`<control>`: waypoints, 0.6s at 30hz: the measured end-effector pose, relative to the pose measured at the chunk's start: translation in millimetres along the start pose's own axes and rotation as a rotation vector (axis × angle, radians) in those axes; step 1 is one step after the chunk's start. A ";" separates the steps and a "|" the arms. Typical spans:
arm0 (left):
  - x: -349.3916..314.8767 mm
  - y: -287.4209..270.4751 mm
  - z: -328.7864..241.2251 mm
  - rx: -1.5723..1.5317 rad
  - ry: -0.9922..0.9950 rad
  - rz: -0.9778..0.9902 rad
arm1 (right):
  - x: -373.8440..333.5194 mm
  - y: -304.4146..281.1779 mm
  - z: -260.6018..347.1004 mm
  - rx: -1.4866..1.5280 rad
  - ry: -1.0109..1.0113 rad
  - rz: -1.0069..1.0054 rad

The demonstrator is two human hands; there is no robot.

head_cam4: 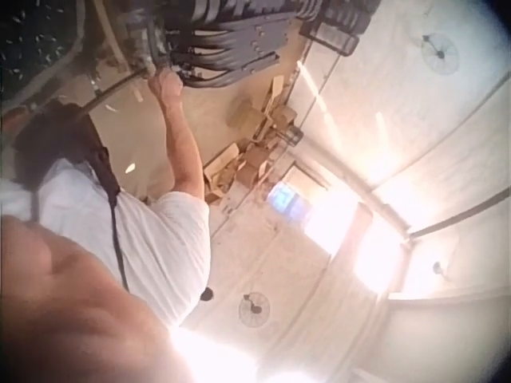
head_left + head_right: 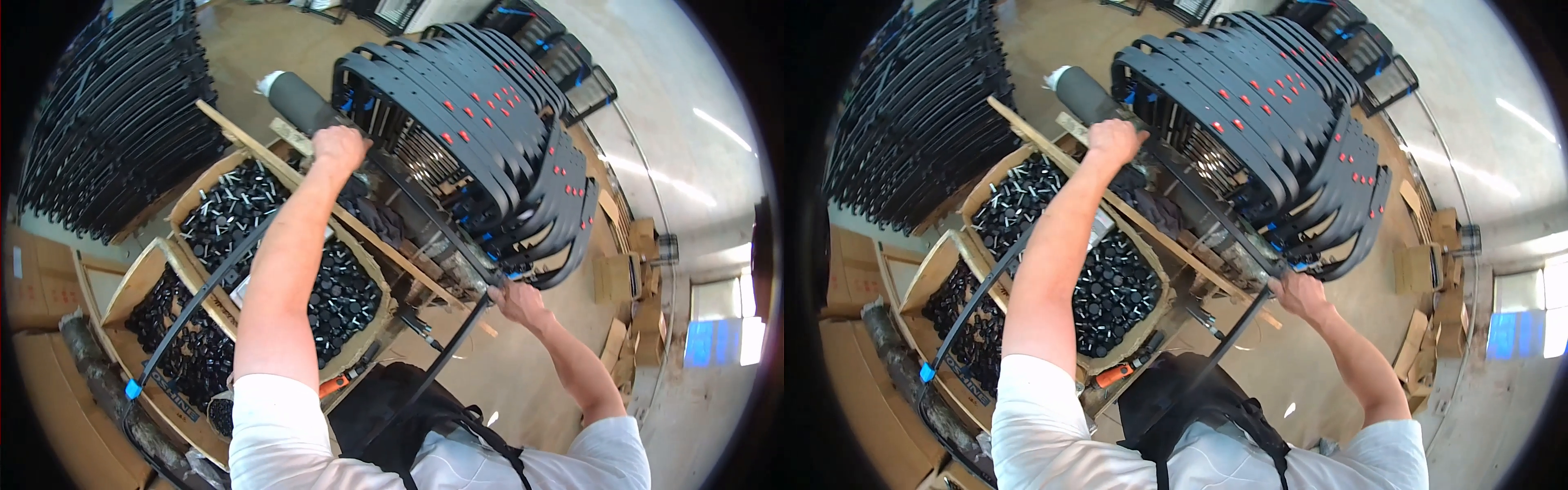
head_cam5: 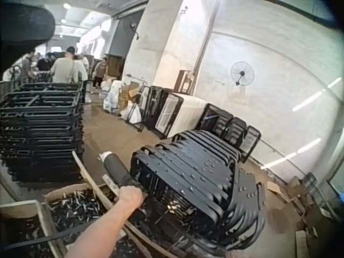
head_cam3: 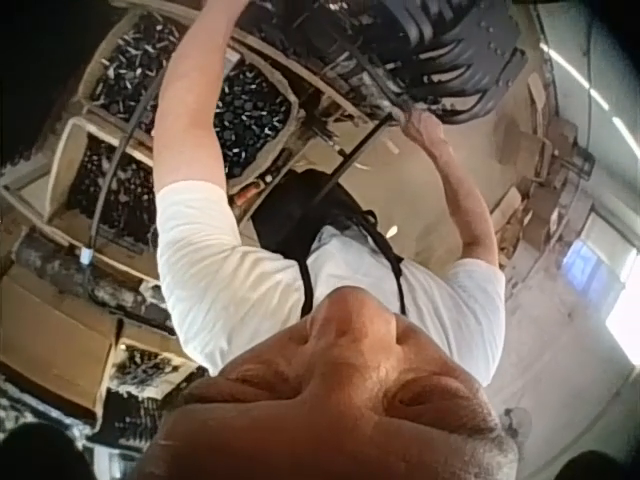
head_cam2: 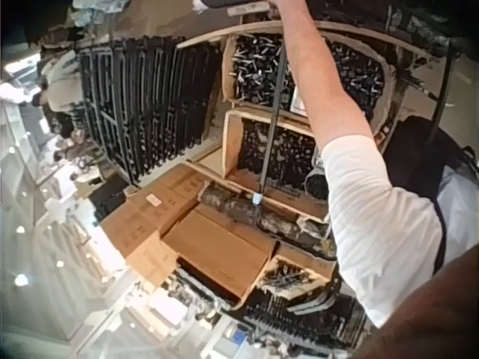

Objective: Assembling plastic casings with wiring and internal components using an electric screwdriver.

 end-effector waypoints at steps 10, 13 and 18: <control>-74.4 -15.1 46.5 -0.260 0.123 -0.375 | 5.2 45.7 -21.8 -0.151 -0.059 0.005; -173.1 -6.4 128.3 -0.158 -0.140 -0.260 | 29.8 -10.5 29.9 -0.286 -0.077 0.149; -310.8 -1.6 199.1 -0.184 -0.365 -0.405 | 144.3 -127.8 191.8 -0.003 -0.567 -0.469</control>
Point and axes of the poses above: each hand's wrist, its own x-axis towards the middle knuckle, its own y-axis out of the palm, z = x × y, the point moved 6 cm from there along x, towards the middle knuckle
